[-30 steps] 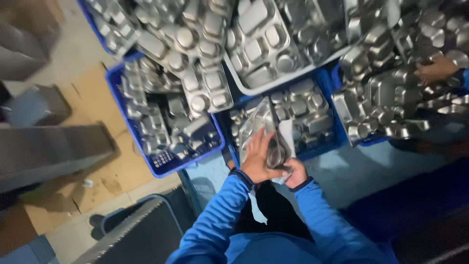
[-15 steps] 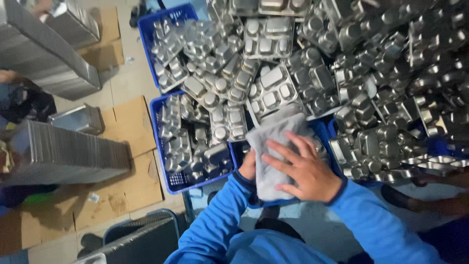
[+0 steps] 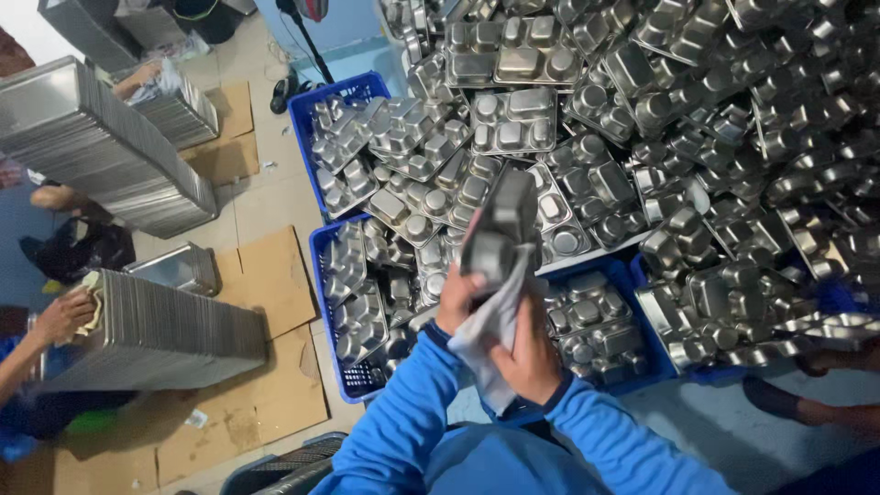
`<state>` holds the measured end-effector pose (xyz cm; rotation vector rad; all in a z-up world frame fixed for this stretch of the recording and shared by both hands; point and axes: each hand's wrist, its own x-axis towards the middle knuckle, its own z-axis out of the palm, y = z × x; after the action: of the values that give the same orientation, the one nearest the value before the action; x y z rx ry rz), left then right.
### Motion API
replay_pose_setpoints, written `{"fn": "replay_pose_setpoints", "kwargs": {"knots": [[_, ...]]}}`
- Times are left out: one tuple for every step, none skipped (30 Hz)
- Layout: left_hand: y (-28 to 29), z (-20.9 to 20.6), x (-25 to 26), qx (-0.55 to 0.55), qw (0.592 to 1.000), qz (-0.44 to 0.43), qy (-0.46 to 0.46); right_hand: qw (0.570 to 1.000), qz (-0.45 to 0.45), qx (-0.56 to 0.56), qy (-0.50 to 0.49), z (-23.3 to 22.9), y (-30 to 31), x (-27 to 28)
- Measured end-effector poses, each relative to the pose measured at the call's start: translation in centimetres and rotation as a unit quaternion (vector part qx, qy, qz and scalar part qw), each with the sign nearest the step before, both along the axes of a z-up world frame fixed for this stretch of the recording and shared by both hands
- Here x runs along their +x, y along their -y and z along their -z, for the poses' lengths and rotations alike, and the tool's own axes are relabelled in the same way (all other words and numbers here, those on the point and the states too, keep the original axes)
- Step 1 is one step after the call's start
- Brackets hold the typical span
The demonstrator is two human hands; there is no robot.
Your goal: The person repeatedly picks up stainless steel compartmentalized trays from a large pile in a blue crate, wipes them with a white cloth, and places them into a black crate. The process is continuous and repetitive throughout the clip.
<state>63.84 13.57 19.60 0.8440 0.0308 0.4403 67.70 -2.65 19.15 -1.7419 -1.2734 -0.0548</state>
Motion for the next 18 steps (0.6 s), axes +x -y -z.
{"fn": "replay_pose_setpoints", "kwargs": {"knots": [[-0.4,-0.4,-0.2,-0.002,1.0,-0.006,-0.007,0.995,-0.002,-0.038,0.091,-0.1,0.5,-0.6],[-0.9,-0.9,0.1,-0.002,1.0,-0.013,-0.009,0.98,-0.005,-0.074,0.186,-0.2,0.8,-0.5],[-1.2,-1.4,0.4,-0.002,1.0,-0.02,-0.012,0.98,-0.026,-0.062,0.187,-0.3,0.8,0.0],[-1.0,-1.8,-0.1,0.049,0.998,-0.025,0.006,0.98,-0.051,-0.054,0.182,-0.2,1.0,-0.2],[-0.8,-2.2,-0.7,0.1,0.994,-0.029,0.024,0.98,-0.076,-0.046,0.177,0.0,1.2,-0.2],[-0.6,-2.9,-0.8,0.155,0.987,-0.031,0.044,0.986,-0.06,-0.048,0.147,0.2,1.1,0.2],[-0.5,-3.6,-0.7,0.146,0.987,-0.028,0.055,0.991,-0.045,-0.05,0.116,0.5,0.9,0.6],[-0.5,-4.3,-0.6,0.134,0.988,-0.027,0.066,0.994,-0.031,-0.054,0.087,0.8,0.8,1.0],[-0.4,-4.8,-0.8,0.123,0.989,-0.026,0.077,0.999,-0.01,-0.052,-0.001,1.2,0.7,1.2],[-0.4,-5.3,-0.7,0.143,0.985,-0.033,0.088,0.995,0.015,-0.045,-0.088,1.8,0.5,1.3],[-0.6,-5.6,-0.4,0.162,0.981,-0.039,0.098,0.983,0.039,-0.037,-0.174,2.3,0.5,1.3],[-0.6,-5.6,-0.3,0.176,0.977,-0.051,0.107,0.962,0.029,-0.016,-0.272,2.7,0.8,1.2],[-0.6,-5.3,-0.2,0.167,0.978,-0.049,0.114,0.93,0.02,0.004,-0.367,3.1,1.4,1.0],[-0.9,-5.0,-0.1,0.161,0.979,-0.042,0.121,0.887,0.012,0.03,-0.46,3.5,1.9,0.6],[-1.0,-4.5,0.0,0.156,0.979,-0.035,0.127,0.905,0.065,-0.019,-0.421,3.7,2.6,0.4],[-1.0,-3.9,-0.1,0.076,0.991,-0.035,0.101,0.916,0.117,-0.07,-0.378,3.5,3.6,0.8],[-0.8,-3.3,-0.5,-0.004,0.997,-0.035,0.074,0.92,0.168,-0.121,-0.333,3.2,4.5,1.4],[-0.7,-2.8,-0.7,-0.081,0.995,-0.032,0.048,0.969,0.146,-0.089,-0.181,2.7,5.1,2.5]]}}
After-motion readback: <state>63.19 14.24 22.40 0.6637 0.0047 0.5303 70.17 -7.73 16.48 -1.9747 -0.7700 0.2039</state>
